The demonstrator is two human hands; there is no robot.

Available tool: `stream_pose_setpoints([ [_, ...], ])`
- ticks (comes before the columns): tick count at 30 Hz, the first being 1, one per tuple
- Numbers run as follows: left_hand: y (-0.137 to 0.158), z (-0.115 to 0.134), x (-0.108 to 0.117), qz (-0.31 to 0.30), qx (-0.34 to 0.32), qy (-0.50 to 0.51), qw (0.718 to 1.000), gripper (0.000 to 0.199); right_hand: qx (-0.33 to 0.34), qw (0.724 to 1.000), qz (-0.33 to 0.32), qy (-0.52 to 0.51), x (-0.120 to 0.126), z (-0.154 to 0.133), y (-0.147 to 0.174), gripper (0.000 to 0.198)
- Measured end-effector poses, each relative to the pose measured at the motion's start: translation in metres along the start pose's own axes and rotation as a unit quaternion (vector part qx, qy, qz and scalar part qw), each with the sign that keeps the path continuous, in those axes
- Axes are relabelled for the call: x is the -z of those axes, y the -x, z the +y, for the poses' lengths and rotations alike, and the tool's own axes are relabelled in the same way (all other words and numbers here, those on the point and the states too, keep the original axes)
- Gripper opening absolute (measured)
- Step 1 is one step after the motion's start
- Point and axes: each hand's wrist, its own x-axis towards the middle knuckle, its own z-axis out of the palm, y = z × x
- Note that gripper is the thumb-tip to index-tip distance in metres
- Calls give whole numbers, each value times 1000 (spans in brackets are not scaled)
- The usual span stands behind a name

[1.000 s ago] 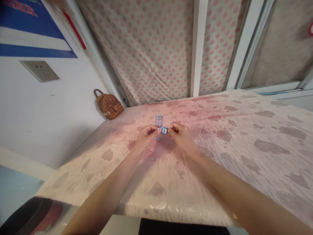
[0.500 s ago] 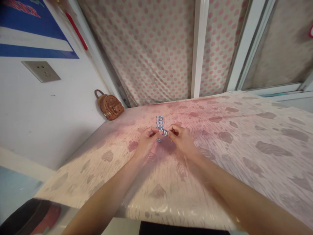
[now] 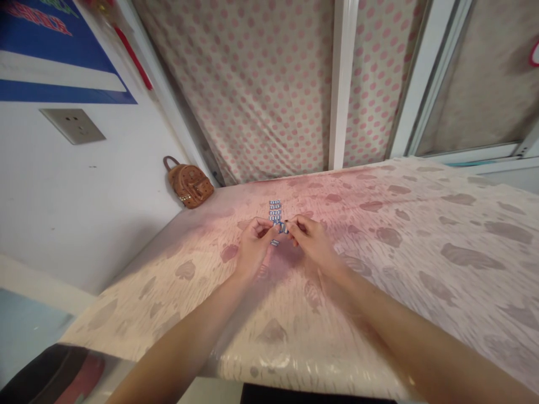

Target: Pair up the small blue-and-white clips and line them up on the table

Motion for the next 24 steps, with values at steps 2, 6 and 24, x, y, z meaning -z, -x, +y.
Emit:
stream_pose_setpoints([
  [2, 0, 1, 0, -6, -4, 4, 1000, 21, 5, 1000, -4, 2, 0, 1, 0, 25],
  [6, -1, 3, 1, -34, 8, 8, 999, 30, 14, 1000, -4, 19, 1, 1, 2, 20],
  [24, -5, -2, 5, -23, 48, 39, 998, 19, 139, 952, -9, 274, 1, -5, 9, 21],
])
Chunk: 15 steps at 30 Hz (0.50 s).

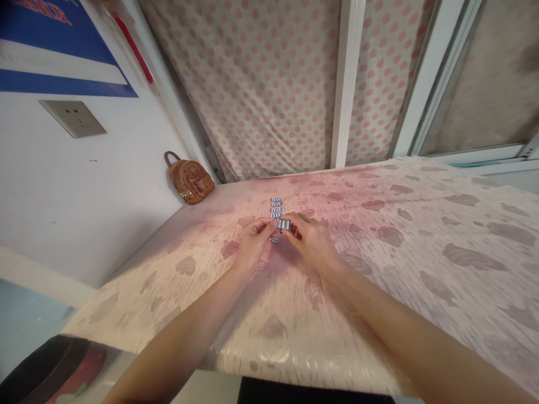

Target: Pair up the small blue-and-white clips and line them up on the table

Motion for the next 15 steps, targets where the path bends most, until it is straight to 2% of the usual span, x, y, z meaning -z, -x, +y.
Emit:
stream_pose_setpoints([
  [5, -3, 0, 2, 12, -5, -14, 1000, 19, -30, 999, 11, -13, 9, 1, -4, 24],
  [7, -6, 1, 6, 32, -12, -23, 999, 19, -66, 996, 60, -2, 21, 10, -9, 24],
  [10, -12, 2, 15, 76, -24, -30, 996, 19, -122, 981, 135, 67, 42, 32, -18, 20],
  [12, -17, 2, 22, 108, -35, -27, 993, 18, -162, 968, 113, 152, 52, 46, -22, 19],
  [15, -25, 2, 34, 144, -54, -15, 988, 18, -226, 935, -11, 273, 55, 57, -20, 20],
])
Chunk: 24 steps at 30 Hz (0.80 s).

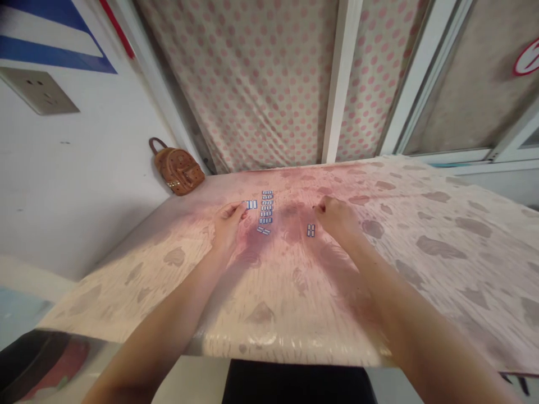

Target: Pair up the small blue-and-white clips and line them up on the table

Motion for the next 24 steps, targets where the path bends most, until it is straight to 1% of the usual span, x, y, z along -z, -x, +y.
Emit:
stream_pose_setpoints([
  [2, -7, -1, 6, 18, -6, 6, 1000, 20, -7, 995, -73, 68, -3, 0, 3, 21],
  [4, -13, -2, 12, 31, -6, 12, 999, 21, -2, 989, -112, 94, -6, -1, 6, 23],
  [6, -17, -3, 16, 39, -6, 18, 999, 23, 10, 987, -132, 86, -9, -2, 7, 24],
  [10, -19, -8, 18, 36, 2, 16, 999, 25, 55, 984, -165, 26, -19, 1, 3, 25],
  [12, -19, -11, 17, 30, 9, 13, 999, 25, 73, 982, -174, -6, -24, 2, 2, 24],
  [14, -18, -13, 15, 25, 16, 10, 1000, 25, 77, 983, -167, -18, -27, 2, 3, 22],
  [16, -17, -15, 14, 24, 22, 5, 999, 25, 63, 989, -137, 3, -27, 2, 6, 24],
  [18, -16, -15, 13, 25, 23, 2, 999, 25, 43, 992, -114, 33, -24, 1, 8, 30],
  [21, -17, -14, 14, 21, 13, 2, 1000, 24, 38, 991, -125, 31, -20, 0, 10, 35],
  [24, -19, -14, 15, 21, 3, 7, 1000, 22, 57, 989, -137, -11, -22, -2, 10, 31],
])
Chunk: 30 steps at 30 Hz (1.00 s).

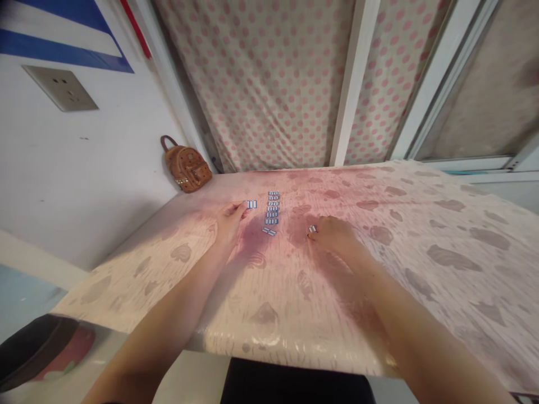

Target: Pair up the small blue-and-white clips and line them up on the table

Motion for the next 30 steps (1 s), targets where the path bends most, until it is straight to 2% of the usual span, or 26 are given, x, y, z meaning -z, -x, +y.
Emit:
stream_pose_setpoints([
  [3, 0, 0, 1, 5, 1, -5, 1000, 20, 19, 1000, 12, -19, -4, -3, 0, 22],
  [6, 3, 1, -1, 6, 7, -30, 1000, 18, 34, 997, 51, -54, -4, -9, 3, 7],
  [9, 10, 0, -7, -25, -7, -51, 998, 16, 76, 981, 83, -159, 0, -23, 9, 19],
  [12, 19, -1, -16, -77, -15, -53, 996, 15, 109, 956, 70, -263, 4, -39, 15, 26],
  [15, 31, 0, -25, -123, -4, -50, 991, 16, 136, 938, 35, -317, 3, -52, 22, 24],
  [18, 41, 3, -32, -145, 7, -49, 988, 18, 116, 929, 15, -352, 0, -58, 27, 19],
  [20, 45, 5, -34, -155, 16, -44, 987, 19, 96, 930, 31, -353, 0, -59, 29, 18],
  [25, 48, 6, -36, -165, 37, -43, 985, 20, 81, 955, 104, -267, 2, -59, 30, 21],
  [30, 48, 4, -35, -183, 38, -42, 982, 21, 83, 963, 118, -230, 3, -58, 29, 21],
])
